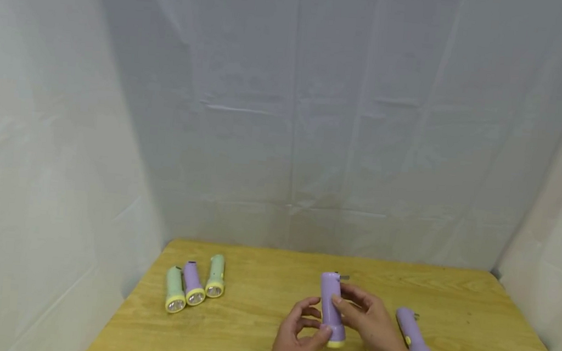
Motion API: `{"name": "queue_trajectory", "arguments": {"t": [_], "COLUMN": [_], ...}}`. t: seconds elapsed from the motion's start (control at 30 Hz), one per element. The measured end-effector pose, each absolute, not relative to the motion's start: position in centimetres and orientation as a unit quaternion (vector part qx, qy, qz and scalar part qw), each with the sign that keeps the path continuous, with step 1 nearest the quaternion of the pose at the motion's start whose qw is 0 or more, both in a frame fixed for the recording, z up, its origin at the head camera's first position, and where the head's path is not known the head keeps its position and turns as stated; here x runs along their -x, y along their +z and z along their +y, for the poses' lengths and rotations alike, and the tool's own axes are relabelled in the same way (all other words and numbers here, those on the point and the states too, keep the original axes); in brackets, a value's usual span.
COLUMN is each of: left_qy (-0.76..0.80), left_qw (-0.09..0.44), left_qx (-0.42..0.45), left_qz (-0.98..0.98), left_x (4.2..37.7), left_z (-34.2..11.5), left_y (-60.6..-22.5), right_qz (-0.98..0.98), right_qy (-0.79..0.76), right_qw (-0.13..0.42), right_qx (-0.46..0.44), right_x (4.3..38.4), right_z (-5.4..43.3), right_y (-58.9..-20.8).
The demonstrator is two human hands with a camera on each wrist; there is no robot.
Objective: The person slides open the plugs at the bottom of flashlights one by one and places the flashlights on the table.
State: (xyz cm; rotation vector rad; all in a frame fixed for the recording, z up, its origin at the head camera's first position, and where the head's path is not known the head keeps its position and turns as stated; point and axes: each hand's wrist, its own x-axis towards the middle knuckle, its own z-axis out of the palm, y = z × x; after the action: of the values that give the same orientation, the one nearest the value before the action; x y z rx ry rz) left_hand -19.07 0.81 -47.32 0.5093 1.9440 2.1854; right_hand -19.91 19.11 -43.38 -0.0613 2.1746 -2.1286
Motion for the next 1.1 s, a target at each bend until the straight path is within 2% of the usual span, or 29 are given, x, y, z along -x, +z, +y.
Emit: {"name": "queue_trajectory", "arguments": {"t": [0.13, 0.4, 0.77, 0.97, 1.1], "left_qy": [0.728, 0.739, 0.747, 0.737, 0.724], "left_qw": [0.076, 0.117, 0.128, 0.138, 0.144], "left_qx": [-0.168, -0.158, -0.166, -0.161, -0.147], "left_qz": [0.661, 0.645, 0.631, 0.642, 0.658], "left_x": [19.2, 19.6, 20.2, 20.5, 20.6], "left_z": [1.0, 1.1, 1.8, 1.8, 1.8], "left_y": [-47.7, -48.3, -49.5, -49.9, -50.1], "right_qz": [0.706, 0.7, 0.733, 0.722, 0.698], "right_qy": [-0.706, -0.71, -0.678, -0.688, -0.706], "right_qw": [0.061, 0.082, 0.05, 0.078, 0.12], "right_qx": [0.009, 0.002, -0.026, -0.005, 0.019], "right_x": [20.1, 20.3, 20.8, 20.9, 20.9], "right_z": [19.3, 19.6, 20.1, 21.6, 22.7], "right_y": [-43.9, -44.9, -46.5, -46.8, -46.8]}}
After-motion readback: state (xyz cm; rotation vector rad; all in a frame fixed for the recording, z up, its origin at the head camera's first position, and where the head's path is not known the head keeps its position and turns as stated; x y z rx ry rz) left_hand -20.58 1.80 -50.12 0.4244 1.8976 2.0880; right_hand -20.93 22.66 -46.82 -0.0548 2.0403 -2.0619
